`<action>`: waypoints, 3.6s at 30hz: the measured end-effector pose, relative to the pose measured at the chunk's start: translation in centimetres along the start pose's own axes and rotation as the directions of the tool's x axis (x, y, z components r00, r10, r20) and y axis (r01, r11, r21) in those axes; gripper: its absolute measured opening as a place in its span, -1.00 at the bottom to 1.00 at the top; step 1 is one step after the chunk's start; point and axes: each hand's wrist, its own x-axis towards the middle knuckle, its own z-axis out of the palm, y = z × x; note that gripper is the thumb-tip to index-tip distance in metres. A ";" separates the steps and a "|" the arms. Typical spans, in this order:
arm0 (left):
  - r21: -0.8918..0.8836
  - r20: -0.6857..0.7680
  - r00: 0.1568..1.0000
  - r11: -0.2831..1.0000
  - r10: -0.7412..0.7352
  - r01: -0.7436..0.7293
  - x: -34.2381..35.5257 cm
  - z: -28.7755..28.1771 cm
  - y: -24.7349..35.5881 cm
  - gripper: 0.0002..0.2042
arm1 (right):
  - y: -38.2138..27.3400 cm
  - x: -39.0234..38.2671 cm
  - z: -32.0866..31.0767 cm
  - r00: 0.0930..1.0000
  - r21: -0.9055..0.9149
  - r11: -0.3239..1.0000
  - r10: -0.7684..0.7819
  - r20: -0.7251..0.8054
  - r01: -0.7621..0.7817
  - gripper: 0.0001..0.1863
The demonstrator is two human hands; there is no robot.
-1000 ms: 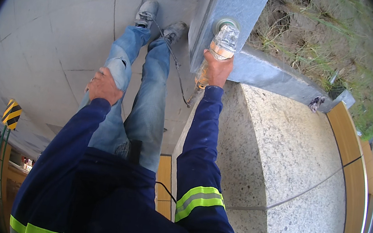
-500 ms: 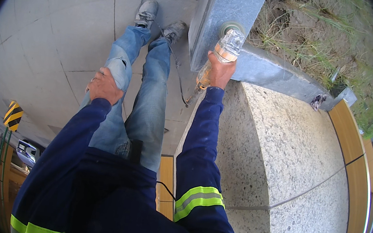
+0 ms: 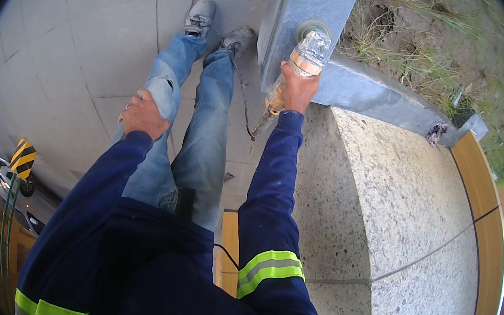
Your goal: The person uses an angle grinder to smooth the edge of a curved concrete planter. They move the tool along the top edge and vertical face, generating dust as they work.
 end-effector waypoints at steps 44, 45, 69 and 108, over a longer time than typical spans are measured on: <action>0.031 -0.093 0.993 0.997 0.068 -0.065 0.7 1.4 -0.9 -0.04 | 2.0 2.2 -3.9 0.983 -0.019 0.991 0.126 -0.136 -0.130 -0.24; 0.023 -0.084 0.994 0.997 0.071 -0.069 0.8 1.4 -0.8 -0.05 | 2.7 2.0 -4.6 0.980 0.032 0.991 0.136 -0.148 -0.133 -0.25; 0.081 -0.048 0.998 0.996 0.040 -0.036 1.2 0.5 -0.3 0.06 | 0.8 2.1 -3.6 0.970 -0.002 0.983 0.180 -0.161 -0.183 -0.25; 0.029 0.028 0.999 0.999 0.025 -0.025 1.7 -0.3 -0.7 0.13 | -5.2 5.9 1.3 0.996 -0.075 0.995 0.059 -0.066 -0.064 -0.19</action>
